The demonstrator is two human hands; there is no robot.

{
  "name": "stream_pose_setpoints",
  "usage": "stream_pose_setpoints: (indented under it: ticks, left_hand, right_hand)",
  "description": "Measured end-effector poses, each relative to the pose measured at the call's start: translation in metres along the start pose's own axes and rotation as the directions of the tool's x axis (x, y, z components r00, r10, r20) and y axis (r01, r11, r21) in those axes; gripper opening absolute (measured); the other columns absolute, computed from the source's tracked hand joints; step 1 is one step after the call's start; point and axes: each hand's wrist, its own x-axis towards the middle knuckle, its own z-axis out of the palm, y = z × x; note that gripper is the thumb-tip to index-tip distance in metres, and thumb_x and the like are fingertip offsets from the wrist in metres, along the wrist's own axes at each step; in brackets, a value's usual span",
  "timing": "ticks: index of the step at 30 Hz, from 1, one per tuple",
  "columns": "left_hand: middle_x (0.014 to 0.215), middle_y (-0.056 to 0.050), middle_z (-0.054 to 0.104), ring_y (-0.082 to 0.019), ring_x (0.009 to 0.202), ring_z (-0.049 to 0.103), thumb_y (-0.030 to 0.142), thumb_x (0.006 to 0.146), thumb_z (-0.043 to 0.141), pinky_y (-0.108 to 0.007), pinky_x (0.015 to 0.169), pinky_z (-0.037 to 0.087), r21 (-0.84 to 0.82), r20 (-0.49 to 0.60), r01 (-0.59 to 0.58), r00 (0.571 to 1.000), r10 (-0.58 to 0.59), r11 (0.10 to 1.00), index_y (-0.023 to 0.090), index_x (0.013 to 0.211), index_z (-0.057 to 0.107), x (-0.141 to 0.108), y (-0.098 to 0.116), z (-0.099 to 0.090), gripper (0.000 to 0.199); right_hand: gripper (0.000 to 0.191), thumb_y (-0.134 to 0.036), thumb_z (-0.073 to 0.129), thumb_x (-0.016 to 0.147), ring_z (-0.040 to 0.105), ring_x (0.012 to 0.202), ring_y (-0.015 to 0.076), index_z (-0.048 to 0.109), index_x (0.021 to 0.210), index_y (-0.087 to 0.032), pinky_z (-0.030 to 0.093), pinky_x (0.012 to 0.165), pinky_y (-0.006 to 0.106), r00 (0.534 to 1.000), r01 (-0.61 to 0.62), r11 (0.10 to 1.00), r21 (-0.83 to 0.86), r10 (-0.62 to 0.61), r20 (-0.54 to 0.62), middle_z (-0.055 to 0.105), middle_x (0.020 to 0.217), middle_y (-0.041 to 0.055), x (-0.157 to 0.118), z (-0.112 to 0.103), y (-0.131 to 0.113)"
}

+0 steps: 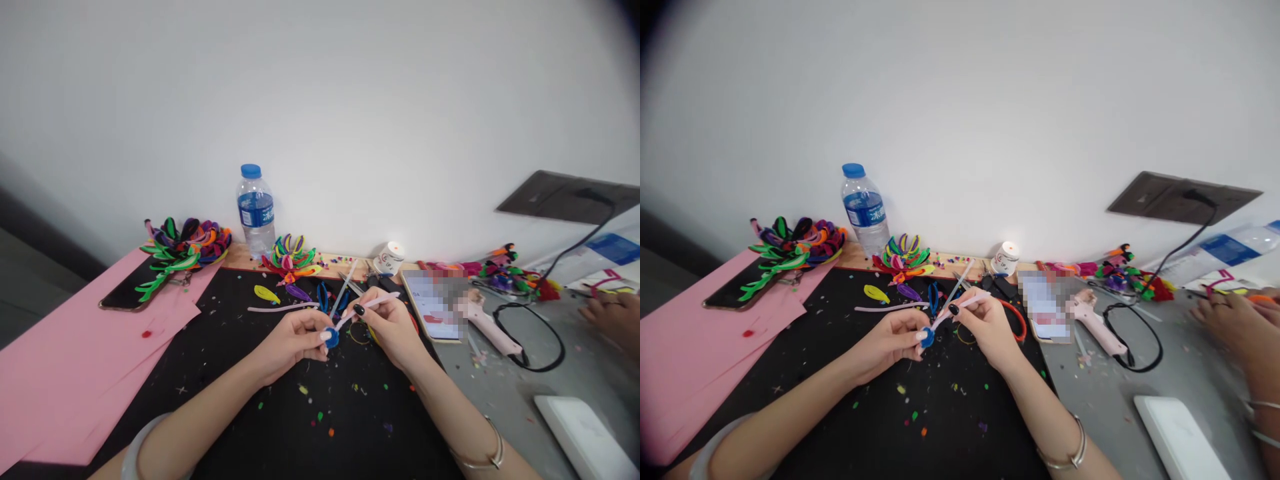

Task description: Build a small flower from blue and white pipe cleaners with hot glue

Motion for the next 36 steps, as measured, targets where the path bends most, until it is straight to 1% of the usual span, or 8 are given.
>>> stream_pose_setpoints:
  ticks: [5,12,15,18,23,29,32,36]
  left_hand:
    - [0.065,0.002,0.055,-0.007,0.057,0.053,0.022,0.069,0.069,-0.02,0.059,0.051,-0.029,-0.009,0.007,1.0,-0.007,1.0,0.015,0.08,0.063,0.0,-0.001,-0.001,0.014]
    - [0.065,0.002,0.056,-0.006,0.057,0.054,0.02,0.07,0.069,-0.018,0.058,0.052,-0.109,-0.011,0.036,0.999,-0.038,0.993,0.016,0.084,0.063,0.001,-0.003,-0.004,0.015]
    - [0.065,0.002,0.056,-0.006,0.058,0.054,0.019,0.071,0.068,-0.017,0.057,0.052,-0.136,-0.01,0.027,1.0,-0.029,0.99,0.016,0.085,0.063,0.001,-0.002,-0.004,0.015]
    - [0.066,0.002,0.056,-0.006,0.058,0.054,0.017,0.071,0.068,-0.017,0.058,0.052,-0.139,-0.025,0.021,0.999,-0.025,0.99,0.015,0.084,0.063,0.001,-0.001,-0.004,0.014]
    - [0.068,0.001,0.056,-0.006,0.059,0.054,0.018,0.071,0.068,-0.018,0.059,0.052,-0.096,-0.072,0.007,0.997,-0.014,0.995,0.015,0.086,0.063,0.001,-0.001,-0.004,0.016]
    - [0.069,0.001,0.055,-0.006,0.061,0.054,0.018,0.07,0.068,-0.018,0.061,0.051,-0.044,-0.136,-0.024,0.991,0.018,0.999,0.015,0.087,0.064,0.003,-0.003,-0.005,0.018]
    - [0.069,0.002,0.055,-0.006,0.061,0.054,0.019,0.071,0.067,-0.018,0.061,0.051,-0.043,-0.146,-0.029,0.989,0.023,0.999,0.015,0.088,0.064,0.005,-0.003,-0.007,0.018]
    - [0.069,0.002,0.056,-0.007,0.061,0.055,0.019,0.07,0.068,-0.019,0.061,0.051,-0.026,-0.105,-0.017,0.994,0.014,1.0,0.016,0.089,0.064,0.003,-0.002,-0.006,0.019]
  right_hand:
    - [0.018,-0.029,0.064,0.076,0.059,0.071,0.0147,0.051,0.069,-0.018,0.043,0.069,0.026,1.0,0.001,0.999,0.05,-0.002,0.005,0.064,0.073,0.0024,0.002,-0.001,0.008]
    - [0.017,-0.026,0.065,0.075,0.059,0.068,0.014,0.05,0.071,-0.019,0.043,0.068,0.026,0.998,-0.038,0.976,0.213,0.028,0.051,0.066,0.072,0.0018,0.004,0.0,0.016]
    - [0.016,-0.025,0.066,0.074,0.06,0.069,0.0144,0.051,0.07,-0.019,0.043,0.068,0.026,0.998,-0.027,0.973,0.228,0.014,0.06,0.066,0.072,0.0012,0.004,0.0,0.016]
    - [0.016,-0.024,0.066,0.074,0.062,0.072,0.0156,0.051,0.068,-0.019,0.043,0.07,0.028,0.998,-0.005,0.981,0.192,-0.007,0.062,0.067,0.073,0.0015,0.004,-0.002,0.015]
    - [0.011,-0.02,0.062,0.078,0.063,0.077,0.017,0.053,0.071,-0.02,0.044,0.075,0.032,0.991,0.057,0.991,0.118,-0.07,0.113,0.068,0.078,0.003,0.004,-0.006,0.011]
    - [0.012,-0.016,0.06,0.079,0.063,0.08,0.0193,0.054,0.069,-0.018,0.045,0.075,0.034,0.982,0.138,0.99,-0.043,-0.131,0.136,0.067,0.079,0.0046,0.004,-0.01,0.005]
    - [0.01,-0.015,0.058,0.079,0.063,0.081,0.0189,0.055,0.07,-0.018,0.044,0.076,0.034,0.984,0.158,0.978,-0.135,-0.145,0.098,0.066,0.08,0.0044,0.004,-0.012,0.006]
    - [0.009,-0.014,0.058,0.078,0.062,0.079,0.0177,0.056,0.07,-0.018,0.044,0.074,0.031,0.989,0.146,0.968,-0.205,-0.148,0.008,0.065,0.081,0.0038,0.006,-0.014,0.012]
